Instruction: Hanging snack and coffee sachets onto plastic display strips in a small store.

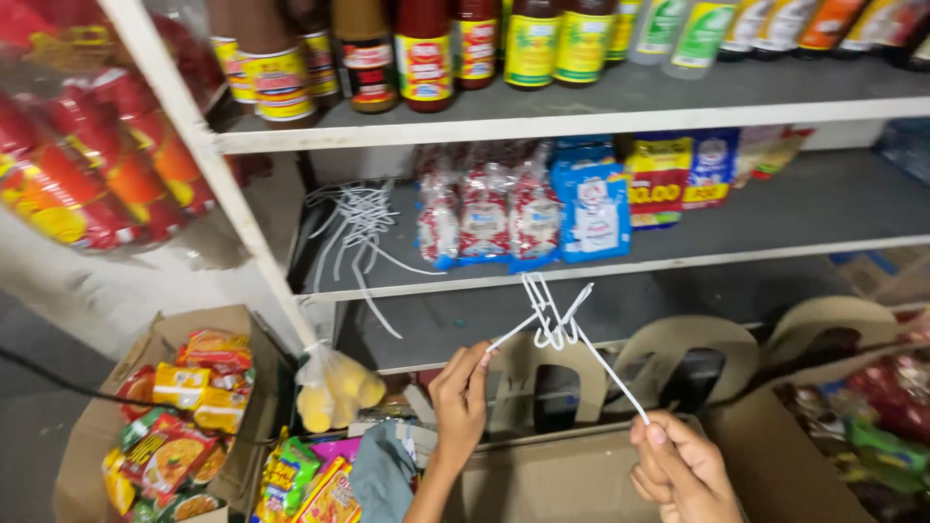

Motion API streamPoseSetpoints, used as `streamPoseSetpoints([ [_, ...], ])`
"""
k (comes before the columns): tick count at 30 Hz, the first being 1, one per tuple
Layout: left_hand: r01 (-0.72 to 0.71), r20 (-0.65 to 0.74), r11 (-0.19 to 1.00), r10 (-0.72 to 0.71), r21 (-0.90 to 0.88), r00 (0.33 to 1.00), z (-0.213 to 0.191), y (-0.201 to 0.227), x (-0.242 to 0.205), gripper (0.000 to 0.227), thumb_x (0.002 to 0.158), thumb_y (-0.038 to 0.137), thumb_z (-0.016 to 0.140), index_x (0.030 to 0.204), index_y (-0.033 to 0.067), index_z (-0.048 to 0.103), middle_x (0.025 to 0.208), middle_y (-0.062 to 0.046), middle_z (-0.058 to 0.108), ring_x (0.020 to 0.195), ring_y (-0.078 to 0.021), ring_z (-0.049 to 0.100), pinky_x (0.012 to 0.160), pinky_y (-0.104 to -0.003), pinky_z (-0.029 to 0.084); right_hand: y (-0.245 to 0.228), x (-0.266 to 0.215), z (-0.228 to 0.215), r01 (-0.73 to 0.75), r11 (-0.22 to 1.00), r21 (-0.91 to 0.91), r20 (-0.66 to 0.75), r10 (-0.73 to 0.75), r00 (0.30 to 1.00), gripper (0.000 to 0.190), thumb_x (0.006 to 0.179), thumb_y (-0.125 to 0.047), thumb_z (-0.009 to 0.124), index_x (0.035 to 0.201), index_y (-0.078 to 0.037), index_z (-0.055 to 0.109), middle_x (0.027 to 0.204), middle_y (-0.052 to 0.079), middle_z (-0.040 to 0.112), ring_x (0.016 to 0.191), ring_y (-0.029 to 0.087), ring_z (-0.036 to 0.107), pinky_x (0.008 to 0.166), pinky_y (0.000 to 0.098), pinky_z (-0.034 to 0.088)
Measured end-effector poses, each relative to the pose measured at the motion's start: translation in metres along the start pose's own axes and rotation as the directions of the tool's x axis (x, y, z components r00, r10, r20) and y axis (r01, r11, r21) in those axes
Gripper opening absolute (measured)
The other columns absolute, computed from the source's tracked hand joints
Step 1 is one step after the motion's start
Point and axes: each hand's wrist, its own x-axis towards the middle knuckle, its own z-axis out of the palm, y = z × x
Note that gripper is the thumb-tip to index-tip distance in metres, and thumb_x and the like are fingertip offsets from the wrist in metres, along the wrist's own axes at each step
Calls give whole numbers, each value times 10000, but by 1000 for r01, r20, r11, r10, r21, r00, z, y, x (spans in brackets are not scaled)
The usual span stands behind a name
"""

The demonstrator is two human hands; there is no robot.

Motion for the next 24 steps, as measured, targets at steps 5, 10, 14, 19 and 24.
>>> streamPoseSetpoints([
  [5, -173, 100, 979, 163, 105, 982, 39, 23, -10, 152, 953, -33, 634, 1090, -5, 693, 798, -118, 593, 660, -207, 558, 606, -268, 452, -19, -46, -72, 25, 999, -39, -9, -25, 1000, 268, 1052, -178, 467, 987, 53, 588, 564, -51, 243, 428, 66, 171, 417, 297, 173],
  [10, -90, 201, 991, 70, 96, 977, 91, 45, -31, 182, 931, -43, 640, 1094, 1, 709, 764, -128, 578, 564, -205, 510, 521, -285, 416, -34, -98, -133, 41, 998, -41, -101, -45, 994, 256, 1036, -179, 483, 984, 50, 583, 547, -55, 243, 412, 63, 191, 404, 305, 177],
  [14, -130, 233, 991, 123, 14, 965, 144, 59, -58, 208, 931, -45, 615, 1122, -12, 690, 805, -120, 595, 599, -182, 540, 548, -268, 442, -38, -135, -172, 124, 992, -5, -177, -123, 976, 249, 1037, -169, 486, 987, 55, 582, 544, -57, 253, 407, 57, 195, 402, 305, 182],
  [19, 45, 229, 993, -20, -105, 973, 213, 86, -108, 144, 1023, 47, 602, 1085, -4, 721, 816, -54, 645, 644, -116, 509, 551, -247, 401, -41, -176, -205, 235, 971, 36, -324, -211, 922, 248, 1040, -170, 486, 1004, 52, 589, 551, -48, 279, 410, 75, 216, 421, 301, 204],
  [24, 708, 450, 634, -557, -313, 698, 291, 65, -200, 211, 1030, 178, 595, 1028, 29, 745, 653, 14, 477, 517, -80, 374, 466, -256, 282, -29, -191, -244, 365, 927, 87, -398, -304, 866, 260, 1042, -221, 481, 1018, 16, 585, 565, -43, 308, 444, 67, 239, 429, 282, 226],
])
